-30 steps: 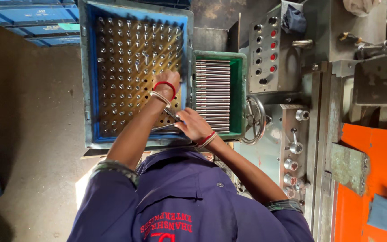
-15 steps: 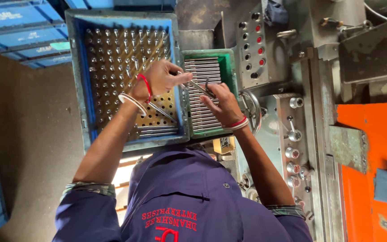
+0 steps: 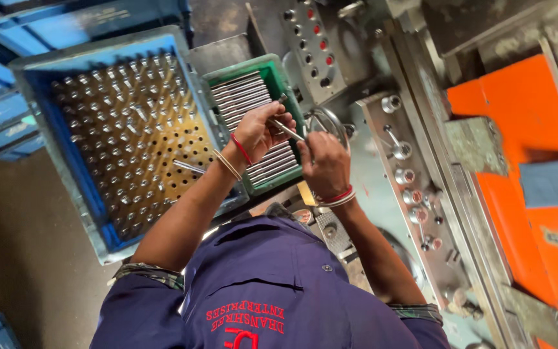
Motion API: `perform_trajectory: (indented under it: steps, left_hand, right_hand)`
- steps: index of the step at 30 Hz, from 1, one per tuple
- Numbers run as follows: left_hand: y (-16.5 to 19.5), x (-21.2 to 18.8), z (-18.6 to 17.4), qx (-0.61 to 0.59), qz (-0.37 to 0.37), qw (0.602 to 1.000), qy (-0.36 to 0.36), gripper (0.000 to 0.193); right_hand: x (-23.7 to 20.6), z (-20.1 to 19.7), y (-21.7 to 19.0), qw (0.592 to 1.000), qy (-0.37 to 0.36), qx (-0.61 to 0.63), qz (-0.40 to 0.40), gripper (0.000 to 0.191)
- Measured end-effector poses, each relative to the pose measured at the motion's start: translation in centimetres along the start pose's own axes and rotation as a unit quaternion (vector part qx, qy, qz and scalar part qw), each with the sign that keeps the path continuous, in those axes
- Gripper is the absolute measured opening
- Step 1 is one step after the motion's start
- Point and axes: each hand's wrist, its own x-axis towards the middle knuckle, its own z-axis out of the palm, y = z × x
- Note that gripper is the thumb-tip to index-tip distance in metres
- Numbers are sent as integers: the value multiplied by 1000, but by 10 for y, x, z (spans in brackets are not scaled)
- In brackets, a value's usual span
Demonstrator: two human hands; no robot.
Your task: The person repeatedly picks up metal rods from a green tray, inserts them into a machine, and pulls a lever to process them. The processed rods are then placed into a blue tray with holes.
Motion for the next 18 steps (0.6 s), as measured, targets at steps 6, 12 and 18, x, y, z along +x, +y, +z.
perform_trajectory:
  steps: [6,12,18]
  left_hand:
    - [-37,14,44,-19,139,989,-38,22]
    - [-46,-11,76,487,356,797,20,31]
    - [-44,-13,87,452,245,855,-71,41]
  right_hand:
    - [-25,-19,14,997,31,43,-47,31]
    - [-41,-54,48,969,-86,198,119,19]
    - [-44,-82,60,991,16,73,-108,15]
